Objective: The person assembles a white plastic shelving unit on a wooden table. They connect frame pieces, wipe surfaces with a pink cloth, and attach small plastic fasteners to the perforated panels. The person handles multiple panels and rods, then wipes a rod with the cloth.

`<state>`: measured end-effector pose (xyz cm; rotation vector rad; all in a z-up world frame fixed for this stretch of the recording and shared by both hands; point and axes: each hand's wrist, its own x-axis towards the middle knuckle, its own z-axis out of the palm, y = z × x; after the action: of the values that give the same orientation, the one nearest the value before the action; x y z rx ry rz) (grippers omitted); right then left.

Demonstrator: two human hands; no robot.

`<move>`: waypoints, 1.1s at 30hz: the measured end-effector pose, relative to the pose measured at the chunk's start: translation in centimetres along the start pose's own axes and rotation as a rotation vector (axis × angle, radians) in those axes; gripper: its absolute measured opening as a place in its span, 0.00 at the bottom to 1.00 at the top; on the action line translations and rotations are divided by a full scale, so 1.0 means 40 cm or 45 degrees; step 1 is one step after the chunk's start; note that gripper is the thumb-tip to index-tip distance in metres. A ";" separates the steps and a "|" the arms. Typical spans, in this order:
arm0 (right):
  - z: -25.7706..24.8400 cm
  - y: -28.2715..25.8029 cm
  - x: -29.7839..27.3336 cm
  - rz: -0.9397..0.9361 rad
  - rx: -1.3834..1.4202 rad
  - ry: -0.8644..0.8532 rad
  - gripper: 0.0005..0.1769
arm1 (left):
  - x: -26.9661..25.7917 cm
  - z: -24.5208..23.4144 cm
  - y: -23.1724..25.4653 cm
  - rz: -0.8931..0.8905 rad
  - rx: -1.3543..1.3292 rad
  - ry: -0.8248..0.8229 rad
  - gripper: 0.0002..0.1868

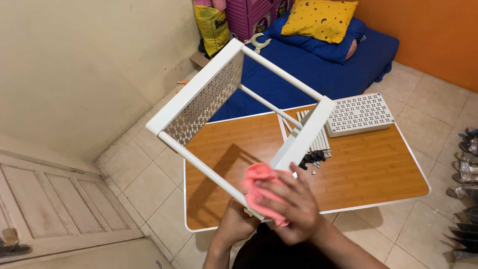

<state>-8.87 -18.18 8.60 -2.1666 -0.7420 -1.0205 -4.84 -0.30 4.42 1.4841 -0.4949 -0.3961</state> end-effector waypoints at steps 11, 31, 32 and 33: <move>-0.083 0.255 0.047 0.498 0.046 0.451 0.23 | -0.069 -0.069 -0.031 0.113 0.172 -0.055 0.13; 0.131 0.334 -0.315 1.666 0.979 0.182 0.23 | 0.052 -0.025 -0.297 -0.094 -1.445 0.399 0.40; 0.145 0.319 -0.317 1.675 1.121 0.239 0.24 | 0.053 -0.011 -0.309 -0.093 -1.452 0.388 0.39; 0.155 0.297 -0.319 1.682 1.262 0.299 0.24 | 0.054 0.000 -0.321 -0.131 -1.477 0.359 0.38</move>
<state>-4.61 -24.17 -8.37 -1.1450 0.3288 -0.0823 -2.38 -2.18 -8.24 0.4163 0.0770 -0.4319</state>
